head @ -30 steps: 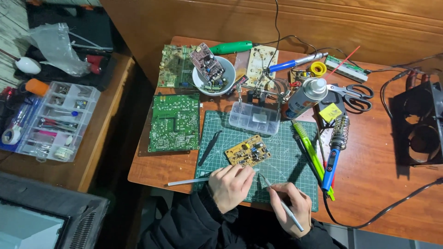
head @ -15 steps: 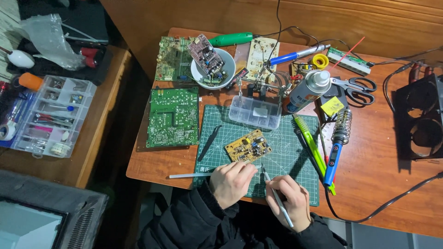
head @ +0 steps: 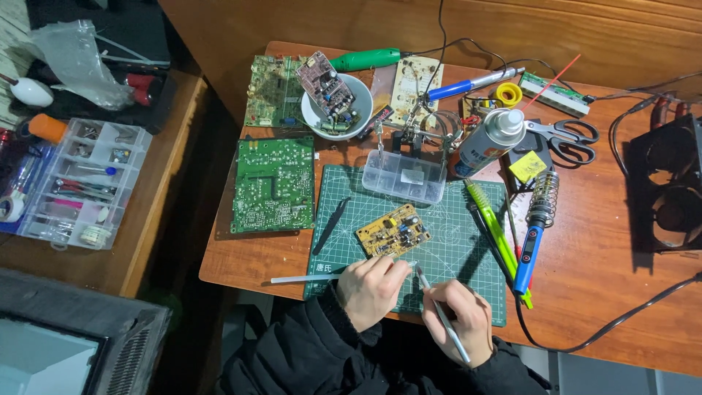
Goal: Soldering electronic components onto a printed circuit board using a soldering iron and solder wire on a workbench.
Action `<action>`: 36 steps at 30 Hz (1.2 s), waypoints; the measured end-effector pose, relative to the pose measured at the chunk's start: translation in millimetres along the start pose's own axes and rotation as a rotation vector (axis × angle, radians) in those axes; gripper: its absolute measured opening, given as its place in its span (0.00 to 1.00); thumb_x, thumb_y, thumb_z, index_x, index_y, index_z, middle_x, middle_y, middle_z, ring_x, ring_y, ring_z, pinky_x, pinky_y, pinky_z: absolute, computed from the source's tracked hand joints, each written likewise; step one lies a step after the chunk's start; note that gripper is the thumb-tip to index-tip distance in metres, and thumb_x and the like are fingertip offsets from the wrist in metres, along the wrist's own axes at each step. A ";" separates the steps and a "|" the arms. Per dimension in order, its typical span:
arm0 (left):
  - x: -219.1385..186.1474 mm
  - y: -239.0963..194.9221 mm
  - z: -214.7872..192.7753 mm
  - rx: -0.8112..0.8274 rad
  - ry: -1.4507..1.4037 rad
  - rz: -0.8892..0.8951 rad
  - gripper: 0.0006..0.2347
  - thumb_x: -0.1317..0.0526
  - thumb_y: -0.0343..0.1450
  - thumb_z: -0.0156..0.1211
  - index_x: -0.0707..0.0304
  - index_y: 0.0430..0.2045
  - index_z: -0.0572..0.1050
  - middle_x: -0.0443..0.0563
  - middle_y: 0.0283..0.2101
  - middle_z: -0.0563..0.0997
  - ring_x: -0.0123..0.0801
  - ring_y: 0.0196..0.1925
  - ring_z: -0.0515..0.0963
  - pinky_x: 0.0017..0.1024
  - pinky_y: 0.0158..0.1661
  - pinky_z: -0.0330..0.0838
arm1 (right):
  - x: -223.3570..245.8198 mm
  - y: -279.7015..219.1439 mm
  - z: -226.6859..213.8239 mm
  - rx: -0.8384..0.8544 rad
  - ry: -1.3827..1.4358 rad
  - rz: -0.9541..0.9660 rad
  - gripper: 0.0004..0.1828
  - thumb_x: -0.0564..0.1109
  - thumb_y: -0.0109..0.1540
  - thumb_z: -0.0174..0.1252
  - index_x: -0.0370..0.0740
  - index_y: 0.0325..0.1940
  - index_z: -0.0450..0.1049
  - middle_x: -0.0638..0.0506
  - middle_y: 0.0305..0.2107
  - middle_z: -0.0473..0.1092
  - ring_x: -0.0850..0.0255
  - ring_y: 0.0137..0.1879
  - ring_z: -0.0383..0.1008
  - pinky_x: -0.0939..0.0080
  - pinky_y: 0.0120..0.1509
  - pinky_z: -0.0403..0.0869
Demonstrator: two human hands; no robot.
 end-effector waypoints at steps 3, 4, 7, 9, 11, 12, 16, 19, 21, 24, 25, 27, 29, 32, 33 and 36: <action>0.0 0.8 -0.9 0.012 -0.021 -0.006 0.10 0.61 0.76 0.59 0.56 0.23 0.69 0.43 0.19 0.64 0.27 0.16 0.61 0.25 0.16 0.55 | -6.7 -5.7 -1.2 -0.022 0.015 0.025 0.07 0.40 0.61 0.58 0.43 0.31 0.66 0.52 0.26 0.67 0.62 0.27 0.65 0.60 0.33 0.63; 0.0 1.4 -1.4 0.012 -0.021 -0.006 0.10 0.61 0.76 0.59 0.56 0.23 0.69 0.43 0.19 0.64 0.27 0.16 0.61 0.25 0.16 0.55 | -9.4 -8.7 0.4 -0.022 0.016 0.025 0.07 0.40 0.61 0.58 0.43 0.31 0.66 0.52 0.26 0.67 0.62 0.27 0.65 0.60 0.33 0.63; 0.0 2.0 -3.1 -0.031 -0.033 -0.012 0.07 0.60 0.75 0.59 0.56 0.27 0.74 0.43 0.20 0.71 0.26 0.16 0.67 0.23 0.16 0.56 | -15.8 -15.7 3.3 -0.042 0.002 0.037 0.05 0.44 0.63 0.57 0.46 0.34 0.67 0.54 0.27 0.65 0.62 0.26 0.56 0.56 0.36 0.54; 0.6 1.0 -2.5 -0.024 -0.053 -0.022 0.07 0.60 0.74 0.61 0.57 0.27 0.73 0.44 0.22 0.73 0.27 0.17 0.70 0.23 0.17 0.59 | -17.6 -16.8 3.0 -0.065 -0.025 0.051 0.05 0.43 0.62 0.58 0.45 0.34 0.69 0.54 0.29 0.68 0.62 0.25 0.61 0.59 0.33 0.59; 1.4 -0.8 -1.2 -0.031 -0.056 -0.034 0.06 0.60 0.73 0.63 0.56 0.28 0.74 0.43 0.23 0.75 0.26 0.18 0.71 0.23 0.18 0.60 | -18.0 -16.6 2.4 -0.065 0.001 0.066 0.02 0.41 0.63 0.56 0.47 0.36 0.69 0.56 0.27 0.67 0.64 0.23 0.55 0.58 0.33 0.56; 2.2 -1.9 -0.7 -0.038 -0.059 -0.047 0.05 0.59 0.73 0.64 0.56 0.28 0.76 0.43 0.24 0.76 0.26 0.19 0.72 0.23 0.18 0.60 | -18.4 -16.4 2.5 -0.065 0.026 0.079 0.03 0.40 0.64 0.55 0.48 0.39 0.70 0.58 0.25 0.66 0.66 0.22 0.50 0.58 0.33 0.53; 3.6 -4.2 -2.8 -0.099 -0.023 -0.076 0.04 0.59 0.70 0.68 0.52 0.31 0.79 0.40 0.23 0.77 0.23 0.21 0.75 0.21 0.18 0.59 | -17.3 -14.1 2.4 -0.064 0.031 0.042 0.06 0.38 0.64 0.55 0.48 0.38 0.65 0.56 0.21 0.55 0.60 0.27 0.43 0.54 0.39 0.47; 6.6 -6.4 -8.7 -0.085 -0.043 -0.060 0.05 0.60 0.69 0.70 0.54 0.33 0.80 0.41 0.25 0.78 0.24 0.21 0.75 0.21 0.19 0.61 | -2.9 -2.4 -1.2 -0.006 0.145 -0.017 0.04 0.38 0.67 0.47 0.44 0.40 0.67 0.66 0.15 0.62 0.68 0.19 0.49 0.62 0.29 0.56; 7.4 -6.9 -13.2 -0.067 -0.021 -0.042 0.04 0.58 0.70 0.69 0.52 0.34 0.80 0.40 0.24 0.78 0.24 0.21 0.75 0.21 0.19 0.62 | -5.7 -4.3 -0.1 -0.006 0.151 -0.025 0.05 0.39 0.68 0.45 0.44 0.45 0.67 0.66 0.15 0.62 0.69 0.18 0.50 0.64 0.27 0.57; 7.4 -8.2 -18.1 -0.130 -0.025 -0.059 0.05 0.60 0.66 0.73 0.55 0.30 0.82 0.41 0.23 0.80 0.23 0.21 0.76 0.19 0.18 0.64 | -23.5 -18.8 2.6 -0.071 -0.014 0.030 0.06 0.39 0.65 0.53 0.40 0.47 0.70 0.53 0.34 0.69 0.67 0.23 0.63 0.61 0.32 0.62; 11.5 -11.9 -17.2 -0.132 -0.024 -0.059 0.05 0.60 0.66 0.73 0.55 0.30 0.82 0.41 0.23 0.80 0.23 0.21 0.76 0.19 0.18 0.64 | -19.5 -14.4 -2.1 -0.071 -0.015 0.028 0.06 0.39 0.65 0.53 0.40 0.47 0.70 0.53 0.34 0.69 0.67 0.23 0.63 0.61 0.32 0.62; 19.4 -19.9 -16.3 -0.183 -0.020 -0.047 0.04 0.59 0.68 0.70 0.54 0.27 0.80 0.39 0.21 0.79 0.16 0.18 0.70 0.13 0.15 0.56 | -12.2 -5.9 -10.6 -0.026 -0.226 0.077 0.09 0.41 0.63 0.57 0.43 0.48 0.72 0.48 0.43 0.70 0.57 0.30 0.74 0.58 0.34 0.70; 29.8 -23.7 -16.8 -0.157 -0.011 -0.032 0.04 0.59 0.67 0.71 0.53 0.26 0.80 0.39 0.23 0.78 0.17 0.19 0.68 0.14 0.16 0.55 | -8.5 3.3 -17.1 -0.023 -0.270 0.063 0.08 0.41 0.63 0.56 0.42 0.48 0.73 0.47 0.43 0.71 0.53 0.36 0.73 0.56 0.37 0.71; 44.2 -24.3 -26.3 -0.099 0.003 0.012 0.05 0.59 0.66 0.71 0.54 0.26 0.79 0.41 0.27 0.77 0.21 0.24 0.69 0.17 0.19 0.61 | -3.2 15.3 -26.3 0.001 -0.342 0.036 0.11 0.39 0.63 0.55 0.38 0.50 0.73 0.44 0.44 0.71 0.48 0.45 0.72 0.53 0.45 0.71; 48.5 -23.9 -30.7 -0.068 0.008 0.044 0.06 0.60 0.67 0.71 0.55 0.27 0.78 0.42 0.29 0.78 0.23 0.27 0.71 0.19 0.22 0.68 | -1.2 18.5 -29.1 0.020 -0.369 0.024 0.13 0.38 0.63 0.56 0.36 0.52 0.72 0.42 0.44 0.70 0.46 0.48 0.71 0.51 0.49 0.71; 50.5 -16.5 -45.1 -0.053 0.032 0.037 0.05 0.63 0.67 0.70 0.56 0.26 0.78 0.43 0.29 0.76 0.28 0.29 0.71 0.24 0.25 0.66 | -15.8 14.4 -25.2 0.052 -0.462 -0.019 0.16 0.36 0.62 0.54 0.36 0.55 0.73 0.36 0.46 0.72 0.42 0.49 0.71 0.47 0.48 0.73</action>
Point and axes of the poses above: each hand's wrist, its own y-axis towards the middle knuckle, its own z-axis out of the palm, x = y × z, the point moved 2 cm from there along y, towards the middle knuckle
